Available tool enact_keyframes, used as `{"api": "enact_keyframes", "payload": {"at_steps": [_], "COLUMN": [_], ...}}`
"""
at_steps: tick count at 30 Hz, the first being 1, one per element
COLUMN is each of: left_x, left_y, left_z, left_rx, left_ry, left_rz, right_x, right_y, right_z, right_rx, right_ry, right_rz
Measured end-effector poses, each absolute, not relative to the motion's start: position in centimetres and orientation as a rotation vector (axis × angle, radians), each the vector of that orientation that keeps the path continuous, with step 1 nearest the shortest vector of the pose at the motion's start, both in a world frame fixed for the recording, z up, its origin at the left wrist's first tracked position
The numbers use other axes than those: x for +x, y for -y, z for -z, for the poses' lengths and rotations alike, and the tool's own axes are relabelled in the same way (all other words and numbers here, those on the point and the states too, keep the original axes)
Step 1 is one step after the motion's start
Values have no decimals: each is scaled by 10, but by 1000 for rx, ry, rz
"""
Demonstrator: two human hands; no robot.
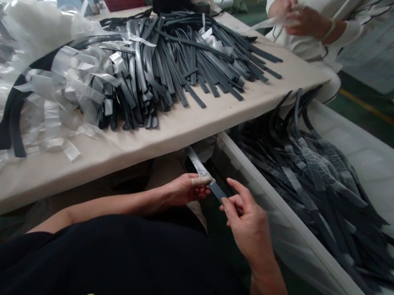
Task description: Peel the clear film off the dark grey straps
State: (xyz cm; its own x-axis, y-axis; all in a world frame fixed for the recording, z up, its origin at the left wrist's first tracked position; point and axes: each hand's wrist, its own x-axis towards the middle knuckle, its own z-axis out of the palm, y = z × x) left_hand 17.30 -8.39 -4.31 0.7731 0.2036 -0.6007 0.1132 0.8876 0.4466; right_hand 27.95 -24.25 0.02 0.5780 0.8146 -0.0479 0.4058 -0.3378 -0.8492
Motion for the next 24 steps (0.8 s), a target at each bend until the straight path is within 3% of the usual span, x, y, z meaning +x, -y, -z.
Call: {"api": "enact_keyframes", "payload": {"at_steps": [24], "left_x": [170], "left_y": [62], "left_z": [58], "left_rx": [479], "left_ry": [-789], "left_rz": [-102], "right_x": [291], "right_y": [243], "right_z": [-18], "right_rx": [-2094], "right_ry": [1039], "right_rz": [-578]}}
